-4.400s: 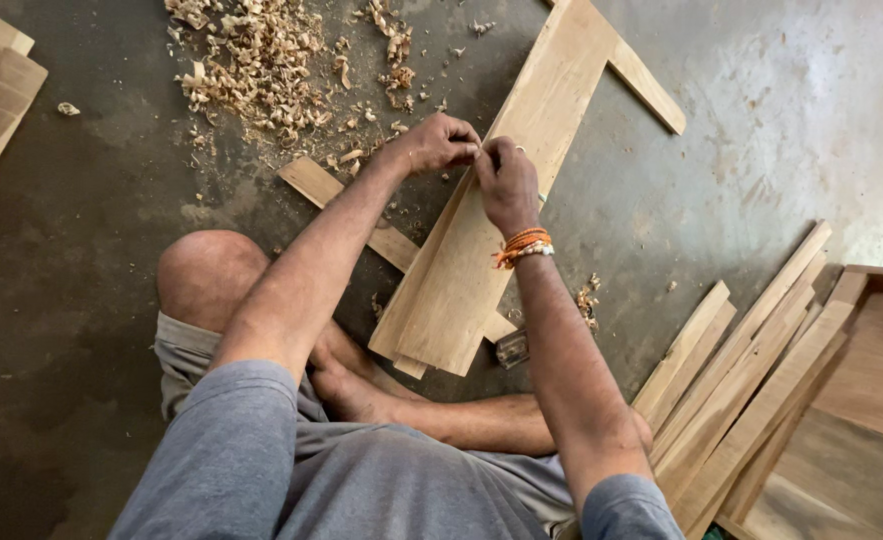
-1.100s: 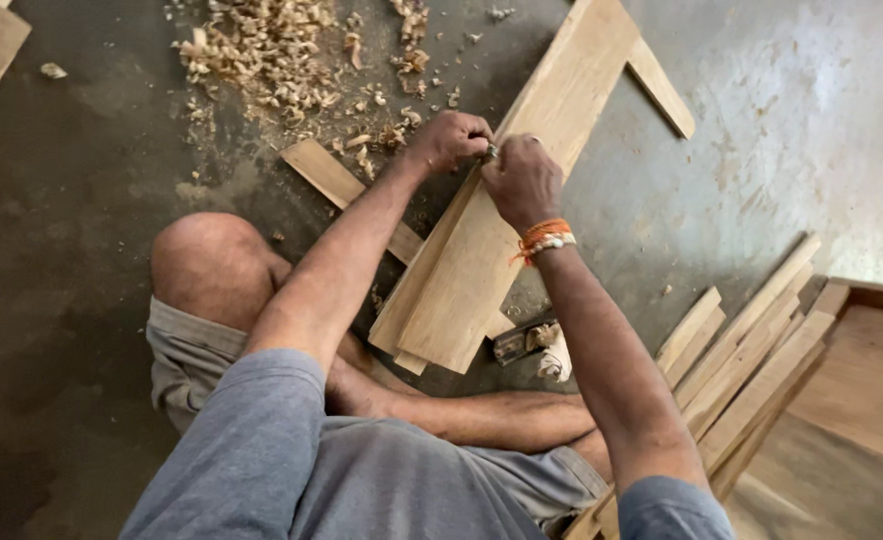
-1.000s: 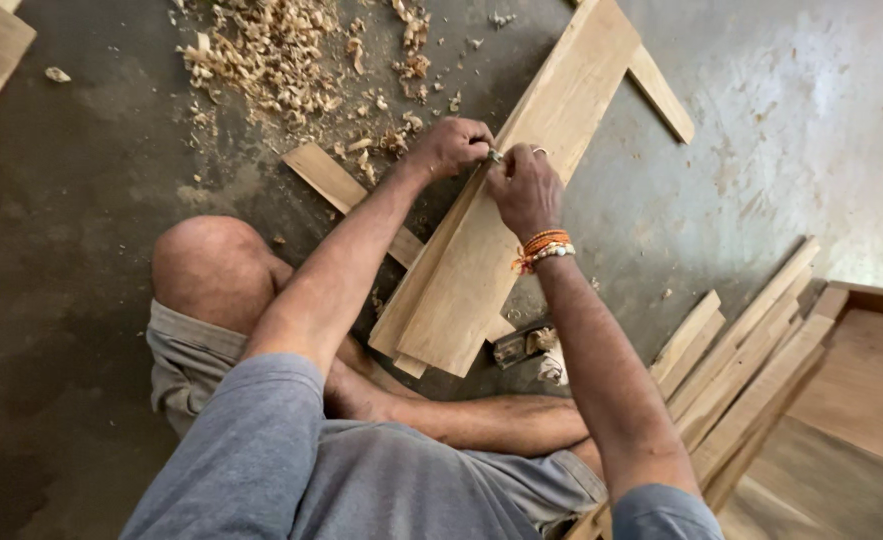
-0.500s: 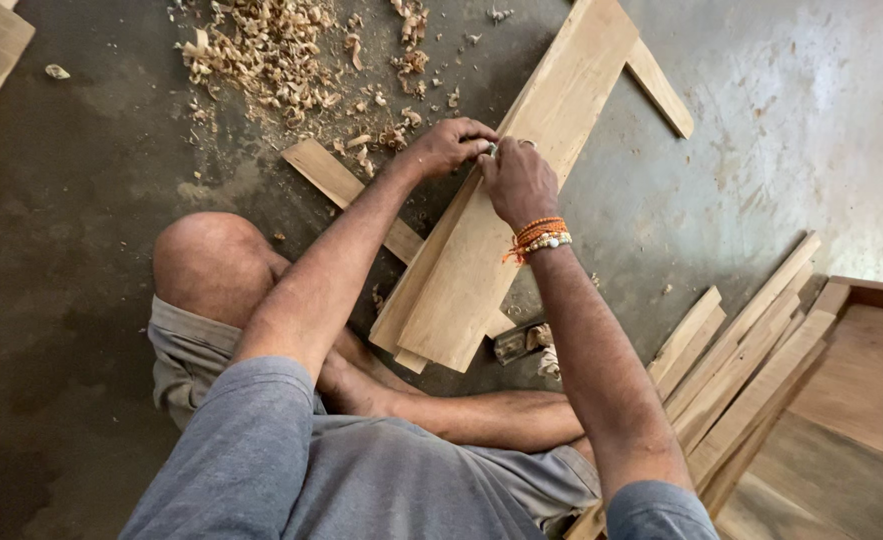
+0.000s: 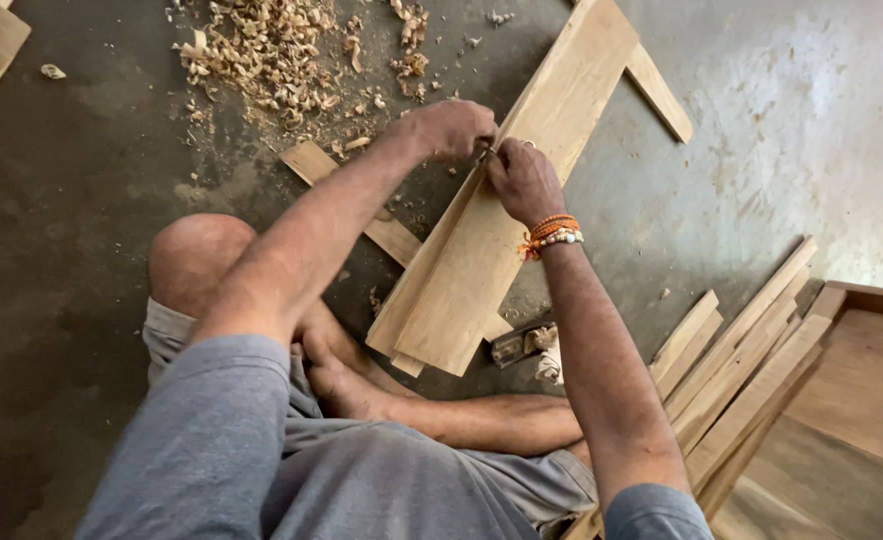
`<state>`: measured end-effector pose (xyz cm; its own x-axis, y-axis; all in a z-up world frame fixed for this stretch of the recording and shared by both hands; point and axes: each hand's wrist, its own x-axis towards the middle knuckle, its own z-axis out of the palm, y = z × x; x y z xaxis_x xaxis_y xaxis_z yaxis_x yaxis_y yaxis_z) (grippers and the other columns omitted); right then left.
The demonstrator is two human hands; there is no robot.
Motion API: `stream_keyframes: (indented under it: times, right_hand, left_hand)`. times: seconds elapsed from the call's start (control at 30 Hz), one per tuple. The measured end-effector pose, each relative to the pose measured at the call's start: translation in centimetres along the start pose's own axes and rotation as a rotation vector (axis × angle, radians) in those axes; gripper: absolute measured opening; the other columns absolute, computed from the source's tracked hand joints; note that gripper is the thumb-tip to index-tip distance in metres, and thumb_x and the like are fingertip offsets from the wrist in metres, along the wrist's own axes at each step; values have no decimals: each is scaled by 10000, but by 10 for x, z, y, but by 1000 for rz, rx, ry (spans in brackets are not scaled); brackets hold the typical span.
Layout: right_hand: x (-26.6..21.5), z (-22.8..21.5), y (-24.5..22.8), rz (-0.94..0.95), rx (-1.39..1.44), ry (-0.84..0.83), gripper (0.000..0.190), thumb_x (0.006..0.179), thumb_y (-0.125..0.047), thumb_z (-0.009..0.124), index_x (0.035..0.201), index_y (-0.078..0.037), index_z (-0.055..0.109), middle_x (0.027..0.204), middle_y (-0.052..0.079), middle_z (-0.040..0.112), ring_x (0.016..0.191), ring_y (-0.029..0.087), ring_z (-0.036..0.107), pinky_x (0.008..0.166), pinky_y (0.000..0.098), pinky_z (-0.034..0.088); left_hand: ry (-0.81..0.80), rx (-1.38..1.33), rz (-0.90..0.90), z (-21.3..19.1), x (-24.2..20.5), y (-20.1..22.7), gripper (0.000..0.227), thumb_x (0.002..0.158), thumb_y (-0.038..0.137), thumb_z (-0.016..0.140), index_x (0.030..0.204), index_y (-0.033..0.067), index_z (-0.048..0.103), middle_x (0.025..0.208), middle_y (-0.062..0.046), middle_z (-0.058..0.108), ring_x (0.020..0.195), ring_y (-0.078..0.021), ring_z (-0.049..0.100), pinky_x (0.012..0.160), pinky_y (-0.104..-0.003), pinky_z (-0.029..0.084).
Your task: The person sits on the floor and uses a marking gauge to draw lines on several wooden slats, then picks up a hand plane and shaves the edge of a slat.
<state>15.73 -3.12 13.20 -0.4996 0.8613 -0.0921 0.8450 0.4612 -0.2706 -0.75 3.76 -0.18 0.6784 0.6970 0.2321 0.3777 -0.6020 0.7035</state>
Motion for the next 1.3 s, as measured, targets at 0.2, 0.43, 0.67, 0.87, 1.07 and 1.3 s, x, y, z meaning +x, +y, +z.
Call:
stream_keyframes:
  times: [0.2,0.43,0.67,0.87,1.07,1.3]
  right_hand:
    - [5,4,4,41,-10,-18,232,967,-234,620,900,-12,609,836,230,656,826,425,632,751,532,496]
    - [2,7,6,-12,3,1,228,937,-215,640,875,-4,578,804,227,635,805,417,622,740,527,489]
    - [-3,7,4,7,-1,13,219,940,-201,639,876,-13,548,786,219,615,758,402,613,714,520,489]
    - [-8,13,7,-25,3,66,245,977,-200,635,869,-7,530,786,229,603,770,422,608,705,530,480]
    - [-12,16,8,-48,3,91,218,982,-183,627,877,-16,533,804,229,611,789,428,612,715,534,483]
    - [-46,20,3,136,177,283,299,996,-285,730,1024,-13,608,861,184,628,773,328,602,731,467,511]
  left_hand:
    - [142,113,117,-5,-14,13,229,980,232,557,828,66,604,820,-104,597,824,-260,621,768,-395,559]
    - [331,118,175,8,-24,13,451,1118,436,420,850,97,549,805,-75,528,786,-229,561,766,-373,533]
    - [353,74,199,8,-23,15,546,1125,517,326,841,101,538,819,-65,512,806,-210,542,751,-366,518]
    - [398,56,244,17,-20,8,737,1042,738,229,865,101,552,838,-76,509,820,-222,535,758,-373,513]
    - [385,72,210,33,-17,-4,672,1084,655,280,863,80,547,849,-87,503,849,-232,533,784,-387,514]
    - [515,-311,-295,45,-37,20,465,1007,493,571,1107,52,683,1098,-124,668,1057,-265,628,926,-443,522]
